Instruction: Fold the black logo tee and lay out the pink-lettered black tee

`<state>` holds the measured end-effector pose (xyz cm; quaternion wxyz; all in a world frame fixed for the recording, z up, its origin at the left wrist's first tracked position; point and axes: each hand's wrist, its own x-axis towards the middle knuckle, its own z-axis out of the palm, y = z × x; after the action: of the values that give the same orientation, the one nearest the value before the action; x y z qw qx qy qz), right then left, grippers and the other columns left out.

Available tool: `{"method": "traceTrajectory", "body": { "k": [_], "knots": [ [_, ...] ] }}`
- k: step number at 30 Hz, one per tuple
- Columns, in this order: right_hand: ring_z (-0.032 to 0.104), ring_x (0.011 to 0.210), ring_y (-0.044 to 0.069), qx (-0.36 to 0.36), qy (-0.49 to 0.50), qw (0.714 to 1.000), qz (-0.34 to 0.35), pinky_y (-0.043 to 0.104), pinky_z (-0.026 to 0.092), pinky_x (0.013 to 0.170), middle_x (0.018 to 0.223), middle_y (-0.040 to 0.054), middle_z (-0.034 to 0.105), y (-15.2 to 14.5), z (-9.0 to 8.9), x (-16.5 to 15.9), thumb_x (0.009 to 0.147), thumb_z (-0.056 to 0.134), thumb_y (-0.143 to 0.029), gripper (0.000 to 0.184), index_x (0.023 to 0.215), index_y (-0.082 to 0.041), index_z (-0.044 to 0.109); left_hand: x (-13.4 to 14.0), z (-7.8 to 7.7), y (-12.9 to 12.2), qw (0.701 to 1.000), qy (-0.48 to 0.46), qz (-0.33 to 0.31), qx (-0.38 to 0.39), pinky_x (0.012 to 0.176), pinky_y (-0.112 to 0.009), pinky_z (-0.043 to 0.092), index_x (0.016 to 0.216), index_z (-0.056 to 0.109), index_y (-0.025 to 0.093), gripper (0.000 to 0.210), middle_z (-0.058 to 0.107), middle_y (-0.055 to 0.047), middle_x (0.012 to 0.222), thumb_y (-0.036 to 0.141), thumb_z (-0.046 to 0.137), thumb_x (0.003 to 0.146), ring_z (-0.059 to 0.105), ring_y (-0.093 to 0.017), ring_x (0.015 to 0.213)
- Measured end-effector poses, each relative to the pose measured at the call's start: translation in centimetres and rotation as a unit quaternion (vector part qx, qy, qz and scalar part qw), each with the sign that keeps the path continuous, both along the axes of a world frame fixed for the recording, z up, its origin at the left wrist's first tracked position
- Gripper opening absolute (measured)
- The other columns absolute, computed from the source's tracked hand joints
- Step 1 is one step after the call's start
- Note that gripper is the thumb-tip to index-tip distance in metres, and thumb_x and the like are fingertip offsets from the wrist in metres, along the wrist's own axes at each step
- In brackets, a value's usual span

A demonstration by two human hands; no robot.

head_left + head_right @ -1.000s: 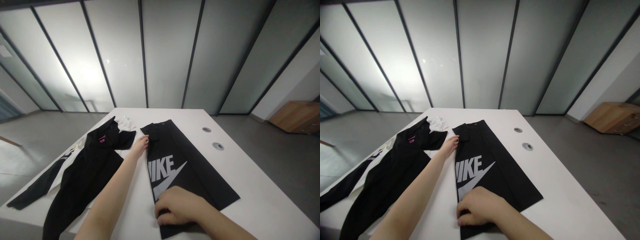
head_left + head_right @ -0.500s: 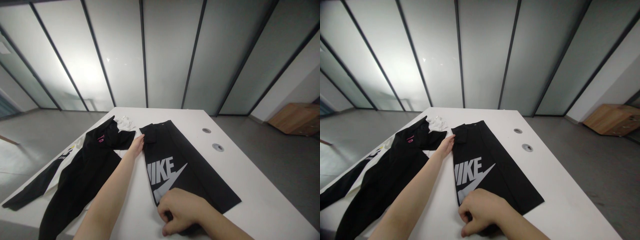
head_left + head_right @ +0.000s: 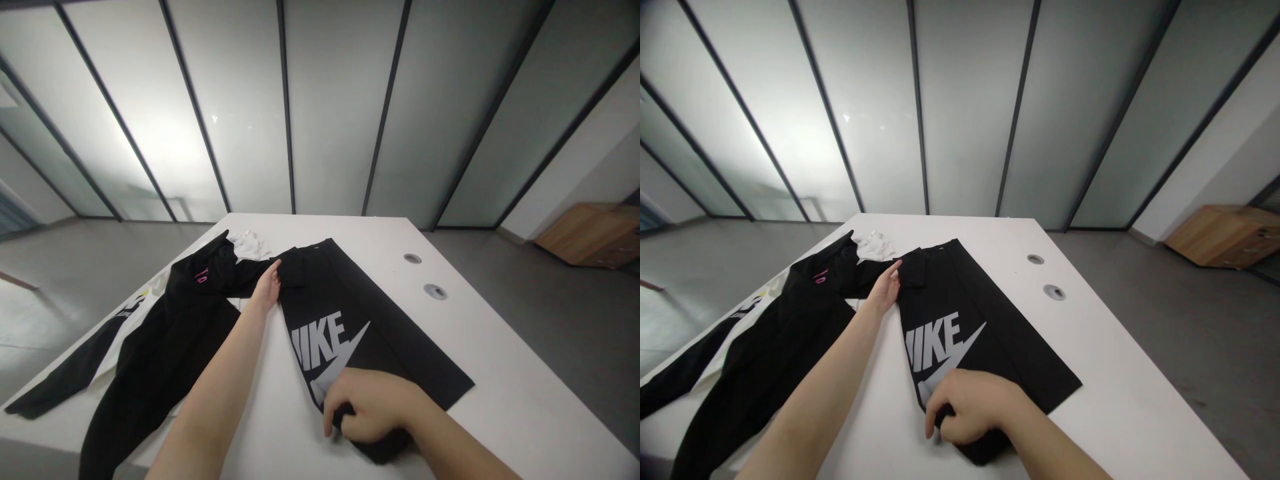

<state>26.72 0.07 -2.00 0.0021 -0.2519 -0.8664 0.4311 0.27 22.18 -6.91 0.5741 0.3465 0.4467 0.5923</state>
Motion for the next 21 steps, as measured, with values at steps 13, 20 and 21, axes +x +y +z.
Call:
{"method": "traceTrajectory", "body": {
  "k": [13,20,21],
  "knots": [
    [0.051,0.059,0.008,-0.091,-0.038,0.995,0.005,0.018,0.035,0.053,0.067,-0.0105,0.055,0.7,0.1,0.4,0.070,0.081,-0.017,0.018,0.083,-0.022,0.068,0.1,1.4,-0.8,0.999,-0.042,0.017,-0.014,0.107,-0.038,0.057,0.118,0.074,0.021,0.027,0.078,-0.011,0.120,0.031,0.057,0.100,0.071,-0.025,0.122],
    [0.049,0.059,0.008,-0.106,-0.006,0.994,0.036,0.018,0.037,0.053,0.070,-0.0090,0.056,1.4,0.1,0.9,0.069,0.073,-0.007,0.038,0.103,-0.021,0.082,0.2,3.0,-0.9,0.991,-0.116,0.063,0.004,0.102,-0.028,0.057,0.106,0.076,0.018,0.016,0.077,-0.009,0.126,0.025,0.065,0.096,0.070,-0.022,0.124],
    [0.048,0.057,0.008,-0.107,-0.007,0.994,0.029,0.018,0.036,0.052,0.067,-0.0091,0.055,1.4,0.2,0.9,0.071,0.072,-0.007,0.037,0.103,-0.021,0.083,0.0,3.3,-0.8,0.990,-0.122,0.076,0.000,0.100,-0.028,0.057,0.104,0.076,0.017,0.015,0.078,-0.010,0.122,0.023,0.064,0.096,0.071,-0.021,0.121]
  ]
}}
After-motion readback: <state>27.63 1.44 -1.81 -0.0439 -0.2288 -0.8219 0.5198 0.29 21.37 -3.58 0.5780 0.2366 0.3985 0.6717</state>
